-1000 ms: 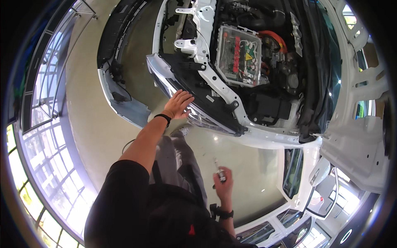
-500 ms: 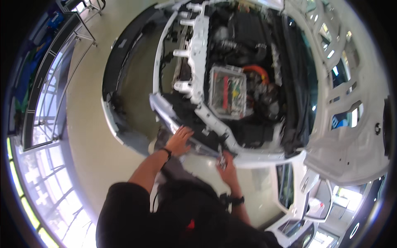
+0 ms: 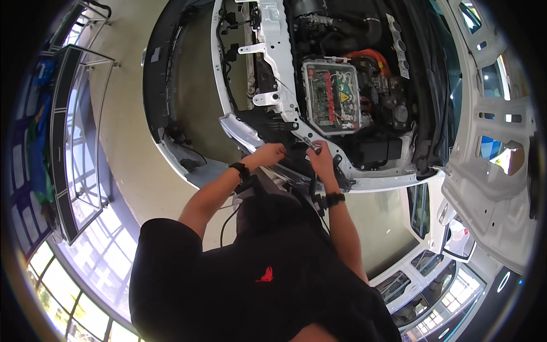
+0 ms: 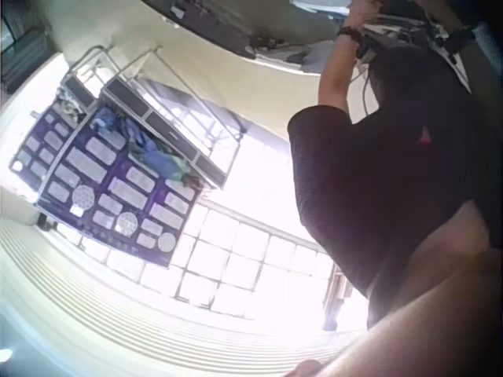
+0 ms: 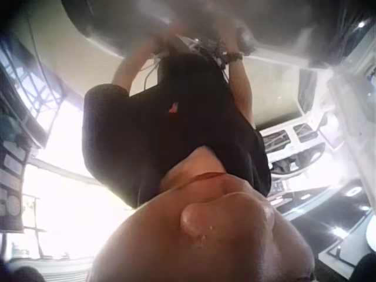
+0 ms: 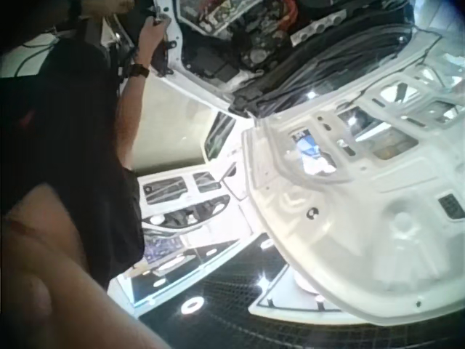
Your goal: Replacing or repairing a car headlight assembly under the hood.
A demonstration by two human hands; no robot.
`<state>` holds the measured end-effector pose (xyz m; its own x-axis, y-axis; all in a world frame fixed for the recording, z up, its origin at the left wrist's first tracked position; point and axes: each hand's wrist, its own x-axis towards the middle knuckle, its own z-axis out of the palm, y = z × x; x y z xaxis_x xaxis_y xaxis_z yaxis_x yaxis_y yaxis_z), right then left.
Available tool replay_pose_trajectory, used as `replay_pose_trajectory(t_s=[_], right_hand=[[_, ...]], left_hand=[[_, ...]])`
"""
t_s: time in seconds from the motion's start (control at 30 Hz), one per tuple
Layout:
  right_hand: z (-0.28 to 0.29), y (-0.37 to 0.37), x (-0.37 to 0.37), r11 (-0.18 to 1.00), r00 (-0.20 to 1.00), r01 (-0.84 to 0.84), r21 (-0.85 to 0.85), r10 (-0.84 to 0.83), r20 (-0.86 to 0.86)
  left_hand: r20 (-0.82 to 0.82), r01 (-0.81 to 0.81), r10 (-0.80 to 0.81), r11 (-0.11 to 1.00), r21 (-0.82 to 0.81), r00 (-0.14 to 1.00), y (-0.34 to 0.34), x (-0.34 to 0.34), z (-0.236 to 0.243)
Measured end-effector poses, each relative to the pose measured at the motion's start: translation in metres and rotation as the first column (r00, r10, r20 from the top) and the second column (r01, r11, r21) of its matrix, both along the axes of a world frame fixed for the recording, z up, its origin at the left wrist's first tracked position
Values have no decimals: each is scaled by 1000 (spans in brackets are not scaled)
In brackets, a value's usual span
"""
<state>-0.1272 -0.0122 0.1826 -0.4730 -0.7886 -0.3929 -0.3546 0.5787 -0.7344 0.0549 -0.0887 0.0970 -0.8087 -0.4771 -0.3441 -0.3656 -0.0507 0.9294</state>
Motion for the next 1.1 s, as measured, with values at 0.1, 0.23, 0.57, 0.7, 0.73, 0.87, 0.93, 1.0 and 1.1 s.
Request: replay_pose_trajectory(t_s=[0.1, 0.23, 0.57, 0.7, 0.73, 0.87, 0.93, 1.0, 1.1], right_hand=[[-9, -24, 3, 996, 990, -85, -17, 83, -117], [-2, -49, 8, 990, 991, -118, 78, 122, -58], [7, -9, -30, 990, 975, -81, 118, 103, -196], [20, 53, -77, 985, 926, 101, 139, -42, -375], [21, 68, -90, 975, 912, 148, 164, -70, -405], [20, 96, -104, 969, 931, 150, 195, -72, -358], [17, 94, -102, 967, 941, 177, 185, -111, -320], [13, 93, -98, 977, 927, 140, 161, -72, -369], [12, 86, -91, 977, 933, 167, 135, -112, -341]], left_hand=[[99, -34, 46, 993, -116, 994, -21, 7, -12], [160, -96, 119, 985, -141, 980, -30, 24, -15], [96, -227, 230, 973, -39, 968, -6, 47, -24], [23, -240, 241, 970, -28, 970, -9, 52, -28], [23, -223, 224, 974, -24, 974, -10, 48, -25], [59, -168, 168, 986, -6, 984, -14, 45, -18], [70, -121, 123, 992, -22, 990, -18, 42, -21], [110, -68, 70, 997, -23, 991, -20, 39, -20], [164, -5, 10, 1000, -28, 986, -25, 34, -13]])
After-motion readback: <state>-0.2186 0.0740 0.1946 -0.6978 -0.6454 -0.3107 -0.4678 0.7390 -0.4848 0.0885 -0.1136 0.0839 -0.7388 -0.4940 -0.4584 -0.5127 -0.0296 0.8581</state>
